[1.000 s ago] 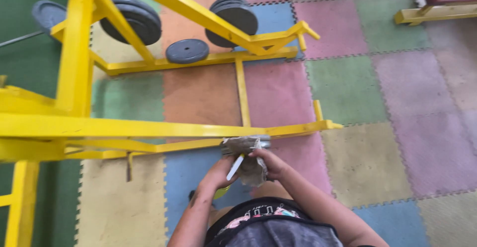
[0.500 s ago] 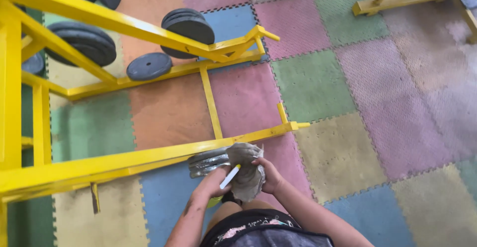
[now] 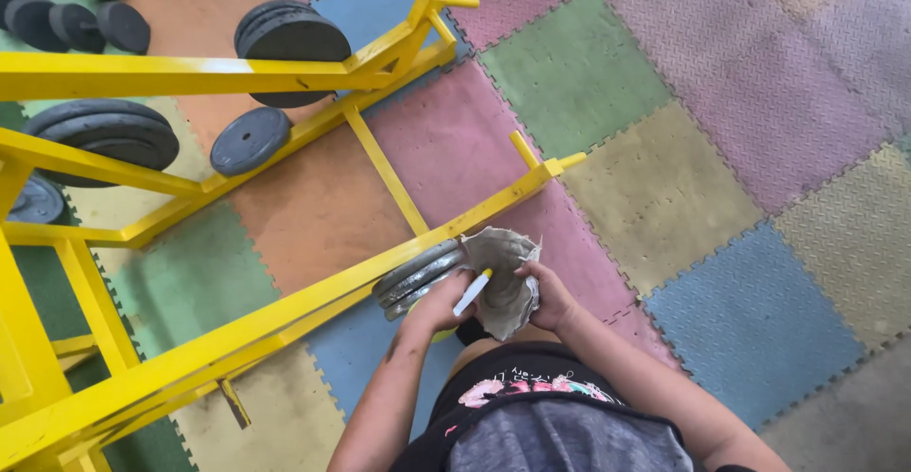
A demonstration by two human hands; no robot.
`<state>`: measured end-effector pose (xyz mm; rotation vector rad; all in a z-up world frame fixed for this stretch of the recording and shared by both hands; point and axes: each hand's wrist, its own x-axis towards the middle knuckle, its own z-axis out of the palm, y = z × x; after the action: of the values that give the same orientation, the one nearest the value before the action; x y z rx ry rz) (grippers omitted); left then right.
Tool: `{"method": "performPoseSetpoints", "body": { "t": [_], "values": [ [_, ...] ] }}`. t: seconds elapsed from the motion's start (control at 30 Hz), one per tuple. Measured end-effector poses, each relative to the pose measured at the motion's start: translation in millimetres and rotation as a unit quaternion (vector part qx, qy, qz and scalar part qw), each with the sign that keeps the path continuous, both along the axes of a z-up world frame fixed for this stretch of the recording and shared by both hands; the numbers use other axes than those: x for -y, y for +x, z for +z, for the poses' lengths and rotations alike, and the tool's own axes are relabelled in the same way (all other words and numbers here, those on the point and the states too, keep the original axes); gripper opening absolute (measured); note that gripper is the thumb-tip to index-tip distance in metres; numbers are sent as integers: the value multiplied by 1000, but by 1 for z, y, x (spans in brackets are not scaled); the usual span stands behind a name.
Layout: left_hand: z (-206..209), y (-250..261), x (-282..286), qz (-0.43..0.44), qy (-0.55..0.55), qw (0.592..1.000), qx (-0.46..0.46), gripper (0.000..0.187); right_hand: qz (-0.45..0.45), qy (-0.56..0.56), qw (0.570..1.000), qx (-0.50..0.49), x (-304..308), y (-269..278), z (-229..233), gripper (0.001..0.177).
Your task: Wiping down various gym machines and benches with a cleaning spray and a cloth.
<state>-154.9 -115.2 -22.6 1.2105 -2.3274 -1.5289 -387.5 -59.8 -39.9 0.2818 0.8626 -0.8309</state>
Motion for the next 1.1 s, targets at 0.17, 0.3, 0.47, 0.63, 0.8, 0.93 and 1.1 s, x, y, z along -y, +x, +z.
{"method": "performPoseSetpoints", "body": {
  "t": [0.17, 0.3, 0.47, 0.63, 0.8, 0.93, 1.1],
  "values": [
    [-1, -22, 4, -13, -38, 999, 11, 44, 8, -21, 1000, -11, 10, -24, 2, 47],
    [13, -52, 19, -10, -31, 999, -5, 49, 26, -35, 999, 7, 28, -59, -14, 45],
    [17, -129, 40, 29, -13, 997, 64, 50, 56, -31, 998, 2, 61, -134, -10, 46],
    [6, -244, 62, 60, -3, 995, 80, 53, 75, -42, 996, -11, 87, -248, -4, 47],
    [-10, -355, 83, 47, -11, 999, 5, 46, 56, -26, 997, -35, 107, -366, 9, 45],
    [-1, -422, 108, 11, -24, 998, -62, 62, 29, -29, 998, -55, 106, -435, 17, 41],
    [5, -470, 146, -65, -15, 997, -40, 58, -35, -45, 996, -70, 119, -473, 41, 44]
  ]
}}
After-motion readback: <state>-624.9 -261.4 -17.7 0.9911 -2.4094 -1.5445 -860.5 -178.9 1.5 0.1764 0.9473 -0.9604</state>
